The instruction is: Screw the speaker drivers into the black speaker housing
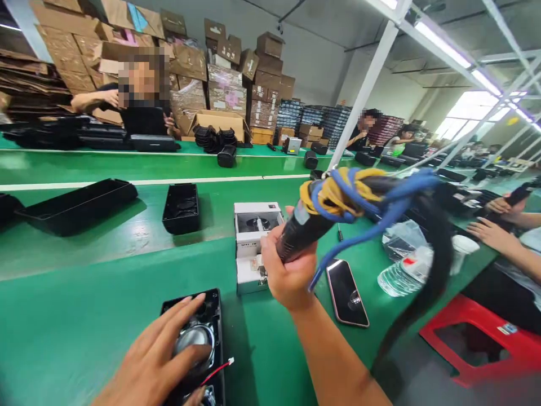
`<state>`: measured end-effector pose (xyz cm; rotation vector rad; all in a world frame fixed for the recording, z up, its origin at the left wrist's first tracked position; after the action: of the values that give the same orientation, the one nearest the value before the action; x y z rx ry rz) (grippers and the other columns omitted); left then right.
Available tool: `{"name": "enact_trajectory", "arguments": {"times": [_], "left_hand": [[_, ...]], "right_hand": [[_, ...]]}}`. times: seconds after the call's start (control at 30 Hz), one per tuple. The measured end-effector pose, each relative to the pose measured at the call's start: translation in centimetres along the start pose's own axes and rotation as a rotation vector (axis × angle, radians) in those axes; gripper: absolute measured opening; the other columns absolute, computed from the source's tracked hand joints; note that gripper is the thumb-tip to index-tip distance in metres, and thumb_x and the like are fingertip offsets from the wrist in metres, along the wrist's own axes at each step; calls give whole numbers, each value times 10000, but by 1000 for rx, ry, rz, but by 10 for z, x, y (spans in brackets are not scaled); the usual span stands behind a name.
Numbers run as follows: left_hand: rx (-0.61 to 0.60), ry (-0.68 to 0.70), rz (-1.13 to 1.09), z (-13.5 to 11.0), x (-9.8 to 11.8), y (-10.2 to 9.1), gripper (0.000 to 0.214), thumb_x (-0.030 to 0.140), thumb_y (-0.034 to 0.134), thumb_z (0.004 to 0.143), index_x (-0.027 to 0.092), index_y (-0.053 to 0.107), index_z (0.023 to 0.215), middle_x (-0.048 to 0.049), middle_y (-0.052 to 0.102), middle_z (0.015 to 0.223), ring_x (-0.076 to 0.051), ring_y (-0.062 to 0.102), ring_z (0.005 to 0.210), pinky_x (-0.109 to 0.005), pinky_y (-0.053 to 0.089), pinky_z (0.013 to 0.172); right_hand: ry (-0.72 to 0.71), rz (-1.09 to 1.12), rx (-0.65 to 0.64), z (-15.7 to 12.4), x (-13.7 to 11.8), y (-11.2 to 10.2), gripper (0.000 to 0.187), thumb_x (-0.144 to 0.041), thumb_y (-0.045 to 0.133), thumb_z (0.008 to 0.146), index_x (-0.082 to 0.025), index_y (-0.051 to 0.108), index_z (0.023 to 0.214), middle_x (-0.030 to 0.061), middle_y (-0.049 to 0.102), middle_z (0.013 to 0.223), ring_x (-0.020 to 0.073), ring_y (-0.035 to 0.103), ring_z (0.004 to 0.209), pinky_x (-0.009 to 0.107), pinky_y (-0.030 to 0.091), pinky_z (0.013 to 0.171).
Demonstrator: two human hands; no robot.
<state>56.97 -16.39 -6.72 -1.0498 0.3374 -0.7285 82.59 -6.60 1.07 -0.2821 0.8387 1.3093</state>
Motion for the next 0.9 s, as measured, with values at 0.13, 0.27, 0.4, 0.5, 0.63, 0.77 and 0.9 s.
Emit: {"name": "enact_trajectory", "arguments": {"times": [0.13, 0.27, 0.4, 0.5, 0.63, 0.77, 0.9], "left_hand": [[-8, -11, -118, -3, 11, 8, 137, 217, 652, 923, 269, 688, 802, -86, 532, 1770, -352, 485, 1642, -583, 602, 1192], [-3, -209, -196, -17, 13, -4, 275, 226, 567, 1047, 284, 730, 833, -34, 633, 1681, -331, 516, 1606, -610, 489, 1277], [-11, -328, -328, -25, 12, -21, 320, 273, 496, 1133, 329, 768, 975, -18, 679, 1618, -291, 476, 1634, -608, 419, 1325], [-52, -346, -371, -25, 11, -23, 317, 253, 483, 1121, 308, 746, 952, -55, 755, 1496, -316, 484, 1628, -662, 382, 1331], [-72, -342, -382, -23, 13, -20, 315, 227, 481, 1101, 296, 739, 933, -61, 767, 1468, -339, 513, 1607, -700, 365, 1329], [-82, -344, -422, -24, 13, -20, 325, 227, 457, 1108, 287, 721, 928, -75, 745, 1490, -334, 479, 1619, -696, 361, 1324], [-103, -341, -424, -24, 13, -21, 338, 219, 438, 1119, 290, 722, 951, -73, 737, 1498, -311, 437, 1637, -690, 330, 1330]], "right_hand": [[154, 2, -23, -19, -4, -1, 554, -152, 799, 934, -297, 545, 1404, -112, 644, 773, 111, 558, 506, 267, 532, 499], [299, 122, -25, -47, -40, -2, 565, -159, 754, 1007, -362, 537, 1488, -128, 584, 699, 107, 497, 464, 233, 508, 451], [294, 283, 42, -75, -84, 3, 557, -133, 738, 1043, -458, 568, 1462, -113, 599, 711, 107, 475, 428, 268, 516, 455], [282, 263, -93, -95, -93, 9, 566, -205, 744, 1086, -536, 525, 1490, -89, 611, 739, 154, 526, 440, 346, 524, 449], [250, 172, -169, -119, -77, 18, 592, -237, 668, 1133, -549, 423, 1573, -91, 541, 761, 158, 553, 512, 344, 518, 508], [231, 172, -131, -126, -60, 26, 548, -218, 663, 1125, -491, 476, 1563, -98, 549, 764, 133, 549, 535, 297, 516, 527], [247, 184, -118, -124, -54, 31, 535, -196, 669, 1115, -471, 509, 1544, -97, 567, 766, 131, 549, 534, 281, 534, 534]]}}
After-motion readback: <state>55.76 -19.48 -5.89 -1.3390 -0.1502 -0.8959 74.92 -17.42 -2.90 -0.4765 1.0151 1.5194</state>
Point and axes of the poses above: each hand's wrist, its own z-axis towards the middle knuckle, its own y-axis out of the palm, x = y × z, the point moved 1 cm from there along z, towards the middle knuckle
